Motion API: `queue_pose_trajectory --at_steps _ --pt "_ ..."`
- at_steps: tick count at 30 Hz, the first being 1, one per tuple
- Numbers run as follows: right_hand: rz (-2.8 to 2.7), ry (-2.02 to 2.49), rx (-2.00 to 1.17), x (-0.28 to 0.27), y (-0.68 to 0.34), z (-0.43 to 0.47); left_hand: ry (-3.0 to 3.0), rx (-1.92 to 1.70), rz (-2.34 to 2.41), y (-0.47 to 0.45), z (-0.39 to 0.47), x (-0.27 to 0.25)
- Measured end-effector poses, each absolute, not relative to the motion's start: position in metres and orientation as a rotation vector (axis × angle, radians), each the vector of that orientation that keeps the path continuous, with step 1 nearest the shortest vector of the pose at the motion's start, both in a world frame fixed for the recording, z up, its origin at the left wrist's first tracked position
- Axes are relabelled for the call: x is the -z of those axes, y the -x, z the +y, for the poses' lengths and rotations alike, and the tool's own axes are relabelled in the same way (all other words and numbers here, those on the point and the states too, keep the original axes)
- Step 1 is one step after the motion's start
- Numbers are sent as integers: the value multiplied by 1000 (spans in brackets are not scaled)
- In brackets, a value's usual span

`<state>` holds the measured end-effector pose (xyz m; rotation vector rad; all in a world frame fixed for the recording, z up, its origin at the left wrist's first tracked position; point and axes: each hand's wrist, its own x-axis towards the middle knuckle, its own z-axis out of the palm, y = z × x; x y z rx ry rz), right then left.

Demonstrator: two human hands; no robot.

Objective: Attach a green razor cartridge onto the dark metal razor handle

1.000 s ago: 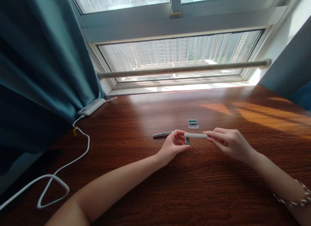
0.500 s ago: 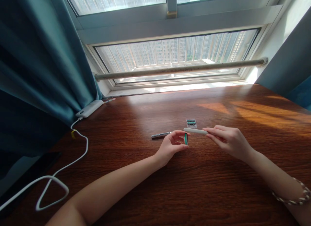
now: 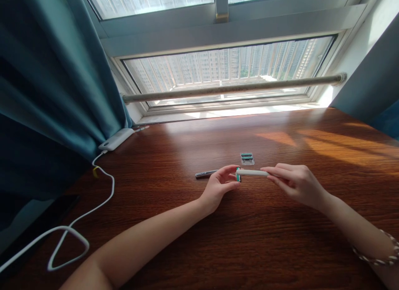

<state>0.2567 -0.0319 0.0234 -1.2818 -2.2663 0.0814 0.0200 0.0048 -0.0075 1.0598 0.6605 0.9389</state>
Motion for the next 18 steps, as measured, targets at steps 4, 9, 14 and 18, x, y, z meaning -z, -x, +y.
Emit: queue_pose_trajectory --at_steps 4,9,14,18 --pt "-2278 1300 -35 -21 -256 -32 -1053 -943 647 -20 5 9" --pt "-2230 1333 40 -22 -256 -31 -1045 -943 670 -20 4 8" --pt "-2369 1180 99 -24 -254 -33 -1046 -937 652 -20 4 6" --pt "-2312 1246 236 -22 -255 -33 -1032 -943 685 -20 4 7"
